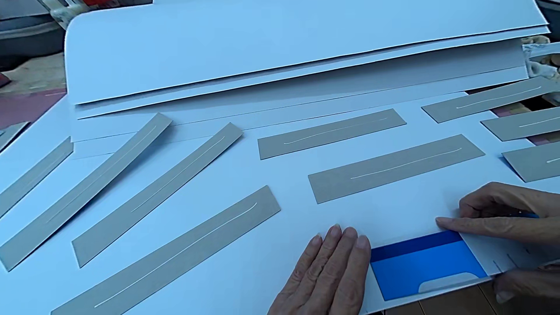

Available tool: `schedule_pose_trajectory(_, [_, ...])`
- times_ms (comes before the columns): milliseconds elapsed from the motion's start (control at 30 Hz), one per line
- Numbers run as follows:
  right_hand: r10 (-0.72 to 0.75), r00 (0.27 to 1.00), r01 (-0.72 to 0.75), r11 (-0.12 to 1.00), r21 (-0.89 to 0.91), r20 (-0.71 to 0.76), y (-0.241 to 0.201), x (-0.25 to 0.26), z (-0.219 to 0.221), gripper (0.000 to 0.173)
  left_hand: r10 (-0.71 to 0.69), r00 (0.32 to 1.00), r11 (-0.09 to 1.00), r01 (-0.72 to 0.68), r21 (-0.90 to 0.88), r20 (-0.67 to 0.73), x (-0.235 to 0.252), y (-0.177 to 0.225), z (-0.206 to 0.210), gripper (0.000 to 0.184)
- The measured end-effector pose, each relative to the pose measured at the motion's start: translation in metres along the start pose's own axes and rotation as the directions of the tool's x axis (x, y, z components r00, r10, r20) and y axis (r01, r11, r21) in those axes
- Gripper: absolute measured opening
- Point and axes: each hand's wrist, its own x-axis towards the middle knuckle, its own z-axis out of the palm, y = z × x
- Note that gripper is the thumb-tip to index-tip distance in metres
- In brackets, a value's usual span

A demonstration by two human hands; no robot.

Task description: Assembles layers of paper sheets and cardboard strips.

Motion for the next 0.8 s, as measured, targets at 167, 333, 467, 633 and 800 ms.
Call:
schedule_pose_trajectory(167, [-0.029, 0.999, 0.028, 0.999, -0.029, -0.017, 0.006, -0.001, 0.002, 0.051, 0.083, 0.995, 0.996, -0.085, 0.031, 0.051, -0.004, -0.005, 0.001, 0.034])
schedule_pose_trajectory(333, [-0.070, 0.997, 0.068, 0.996, -0.052, -0.032, 0.012, -0.001, 0.003, 0.053, 0.107, 0.992, 0.992, -0.112, 0.059, 0.072, -0.005, -0.006, 0.002, 0.035])
schedule_pose_trajectory(467, [-0.068, 0.997, 0.066, 0.996, -0.051, -0.027, 0.013, -0.002, 0.003, 0.052, 0.108, 0.991, 0.992, -0.113, 0.064, 0.077, -0.005, -0.006, 0.002, 0.035])
schedule_pose_trajectory(633, [-0.093, 0.994, 0.088, 0.993, -0.077, -0.061, 0.016, -0.003, 0.006, 0.052, 0.111, 0.991, 0.992, -0.115, 0.055, 0.070, -0.006, -0.006, 0.003, 0.034])
schedule_pose_trajectory(800, [-0.080, 0.995, 0.076, 0.995, -0.061, -0.058, 0.016, -0.003, 0.006, 0.051, 0.116, 0.990, 0.991, -0.121, 0.064, 0.081, -0.006, -0.006, 0.003, 0.035])
